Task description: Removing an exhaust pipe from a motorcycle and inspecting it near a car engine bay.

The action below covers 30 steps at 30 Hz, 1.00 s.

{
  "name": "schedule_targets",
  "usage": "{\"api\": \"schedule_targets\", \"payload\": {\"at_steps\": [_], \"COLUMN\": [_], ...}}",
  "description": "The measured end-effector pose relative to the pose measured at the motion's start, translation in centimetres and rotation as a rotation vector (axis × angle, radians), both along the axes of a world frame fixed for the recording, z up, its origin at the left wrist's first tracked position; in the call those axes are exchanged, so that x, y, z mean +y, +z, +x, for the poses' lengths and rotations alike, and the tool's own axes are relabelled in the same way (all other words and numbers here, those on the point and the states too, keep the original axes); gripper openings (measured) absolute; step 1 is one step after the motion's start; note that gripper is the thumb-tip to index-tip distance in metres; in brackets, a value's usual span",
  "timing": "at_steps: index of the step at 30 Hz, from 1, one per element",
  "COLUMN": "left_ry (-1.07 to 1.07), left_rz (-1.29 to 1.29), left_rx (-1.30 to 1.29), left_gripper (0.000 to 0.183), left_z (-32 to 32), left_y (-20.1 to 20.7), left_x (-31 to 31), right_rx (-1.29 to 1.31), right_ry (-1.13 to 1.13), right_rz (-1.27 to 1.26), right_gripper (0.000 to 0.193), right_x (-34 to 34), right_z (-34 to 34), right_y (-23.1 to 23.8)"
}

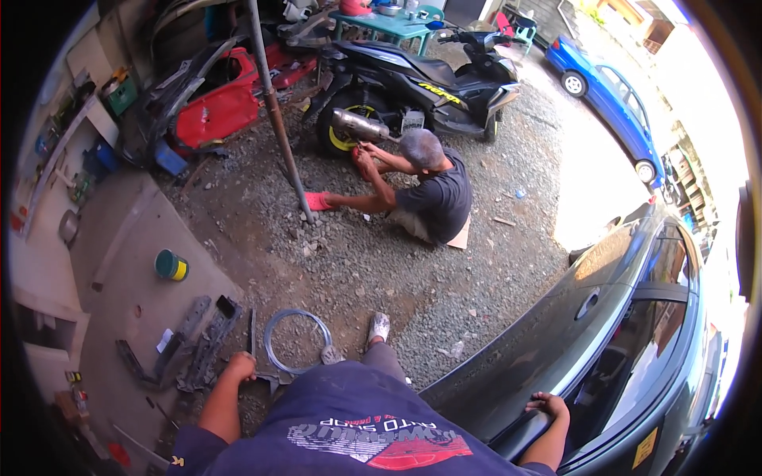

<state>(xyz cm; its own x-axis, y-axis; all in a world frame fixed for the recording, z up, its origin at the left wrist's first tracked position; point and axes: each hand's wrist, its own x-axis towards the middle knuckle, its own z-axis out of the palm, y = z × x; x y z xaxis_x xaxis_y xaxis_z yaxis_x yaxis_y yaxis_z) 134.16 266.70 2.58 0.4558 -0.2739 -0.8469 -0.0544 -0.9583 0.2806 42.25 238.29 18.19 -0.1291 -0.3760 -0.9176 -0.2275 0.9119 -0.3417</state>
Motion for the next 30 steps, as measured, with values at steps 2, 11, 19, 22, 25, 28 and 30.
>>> {"api": "schedule_targets", "payload": {"at_steps": [2,11,19,22,25,28,30], "left_ry": [-0.075,-0.086,-0.009,-0.026,-0.021,0.005,0.018], "left_rz": [-0.018,-0.007,0.042,0.069,0.051,0.007,-0.011], "left_rx": [-0.019,-0.037,-0.024,0.013,0.022,0.006,-0.001], "left_gripper": [0.020,0.020,0.021,0.025,0.028,0.026,0.025], "left_z": [0.0,0.6,-0.3,-0.5,-0.4,0.2,0.5], "left_y": [-0.2,-0.7,0.8,1.0,0.3,-0.4,-0.7], "left_x": [-0.6,0.1,1.7,2.2,2.7,3.1,3.1], "right_rx": [-0.003,-0.016,0.028,-0.002,0.017,-0.020,-0.021], "right_ry": [-0.005,-0.013,-0.019,-0.011,-0.003,-0.007,-0.011], "right_rz": [0.007,-0.020,0.013,-0.007,-0.005,-0.009,-0.003], "right_gripper": [0.051,0.053,0.049,0.049,0.052,0.051,0.050], "right_x": [0.1,0.3,0.2,0.0,0.1,0.0,0.1], "right_z": [-0.8,-1.4,1.1,1.2,0.8,0.3,-0.2], "right_y": [-0.1,-0.2,0.9,0.9,0.7,0.1,-0.2]}}
